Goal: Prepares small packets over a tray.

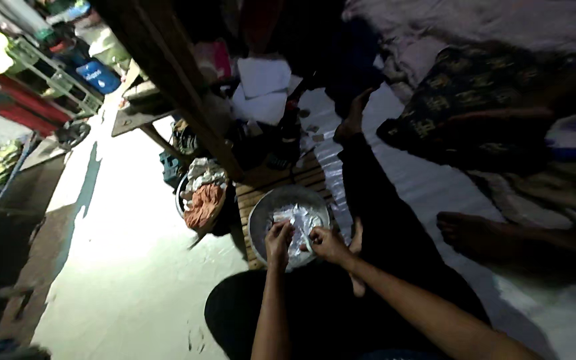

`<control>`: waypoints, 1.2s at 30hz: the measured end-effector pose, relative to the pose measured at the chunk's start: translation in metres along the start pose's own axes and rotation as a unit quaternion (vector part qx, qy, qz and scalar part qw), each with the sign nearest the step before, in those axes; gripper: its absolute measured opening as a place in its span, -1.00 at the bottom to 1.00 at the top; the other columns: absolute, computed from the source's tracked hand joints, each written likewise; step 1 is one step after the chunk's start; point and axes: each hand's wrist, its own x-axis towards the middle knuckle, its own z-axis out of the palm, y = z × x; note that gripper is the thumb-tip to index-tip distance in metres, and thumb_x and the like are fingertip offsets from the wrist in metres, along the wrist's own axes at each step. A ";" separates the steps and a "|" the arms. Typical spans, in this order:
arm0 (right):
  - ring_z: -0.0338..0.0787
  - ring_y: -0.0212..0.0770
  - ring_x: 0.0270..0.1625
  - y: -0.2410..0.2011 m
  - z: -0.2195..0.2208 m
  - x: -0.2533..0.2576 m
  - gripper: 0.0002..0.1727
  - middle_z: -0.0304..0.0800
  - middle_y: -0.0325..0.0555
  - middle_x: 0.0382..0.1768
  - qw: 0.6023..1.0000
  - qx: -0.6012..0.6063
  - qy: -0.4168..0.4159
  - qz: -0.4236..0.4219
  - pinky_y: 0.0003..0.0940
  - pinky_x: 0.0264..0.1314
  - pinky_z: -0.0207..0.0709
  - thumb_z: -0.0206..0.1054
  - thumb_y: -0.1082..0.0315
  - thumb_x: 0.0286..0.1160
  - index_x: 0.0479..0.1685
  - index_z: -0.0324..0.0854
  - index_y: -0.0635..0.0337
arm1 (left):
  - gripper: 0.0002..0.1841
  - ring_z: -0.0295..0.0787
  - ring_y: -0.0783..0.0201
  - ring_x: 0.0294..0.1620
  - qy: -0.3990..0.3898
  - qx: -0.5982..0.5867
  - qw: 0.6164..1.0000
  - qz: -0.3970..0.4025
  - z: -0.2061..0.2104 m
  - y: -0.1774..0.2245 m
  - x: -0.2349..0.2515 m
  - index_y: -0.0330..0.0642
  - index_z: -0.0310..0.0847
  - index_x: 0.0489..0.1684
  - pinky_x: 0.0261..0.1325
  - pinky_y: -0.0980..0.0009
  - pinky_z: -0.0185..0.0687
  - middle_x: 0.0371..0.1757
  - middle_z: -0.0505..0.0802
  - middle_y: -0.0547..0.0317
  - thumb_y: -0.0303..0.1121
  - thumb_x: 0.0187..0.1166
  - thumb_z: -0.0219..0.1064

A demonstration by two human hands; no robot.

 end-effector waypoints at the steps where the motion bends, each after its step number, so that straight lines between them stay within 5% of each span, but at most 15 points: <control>1: 0.70 -0.07 -0.17 0.000 -0.001 0.000 -0.62 0.73 0.19 -0.14 1.000 -0.001 -0.002 0.004 -0.12 0.04 0.59 0.48 0.30 0.49 0.08 0.63 0.47 | -0.88 0.63 0.54 -0.54 0.001 -0.002 1.000 0.002 0.000 -0.001 0.000 -0.41 0.65 -0.06 -0.43 0.63 0.57 -0.40 0.82 0.22 -0.59 0.68 0.19; 13: 0.71 0.03 -0.17 0.008 0.004 0.006 -0.57 0.72 0.23 -0.16 1.000 0.017 -0.016 -0.016 -0.01 0.05 0.58 0.50 0.22 0.48 0.05 0.63 0.46 | -0.90 0.61 0.55 -0.58 -0.011 -0.018 0.999 0.025 -0.003 -0.009 0.004 -0.41 0.66 -0.15 -0.49 0.66 0.53 -0.42 0.82 0.19 -0.62 0.65 0.21; 36: 0.70 0.03 -0.20 -0.002 0.016 -0.009 -0.64 0.71 0.23 -0.22 0.998 0.005 -0.013 -0.064 -0.02 0.03 0.58 0.44 0.26 0.52 -0.03 0.64 0.48 | -0.84 0.67 0.50 -0.52 0.013 -0.090 0.996 0.025 -0.014 -0.012 -0.025 -0.39 0.59 0.06 -0.41 0.58 0.65 -0.33 0.82 0.20 -0.63 0.67 0.16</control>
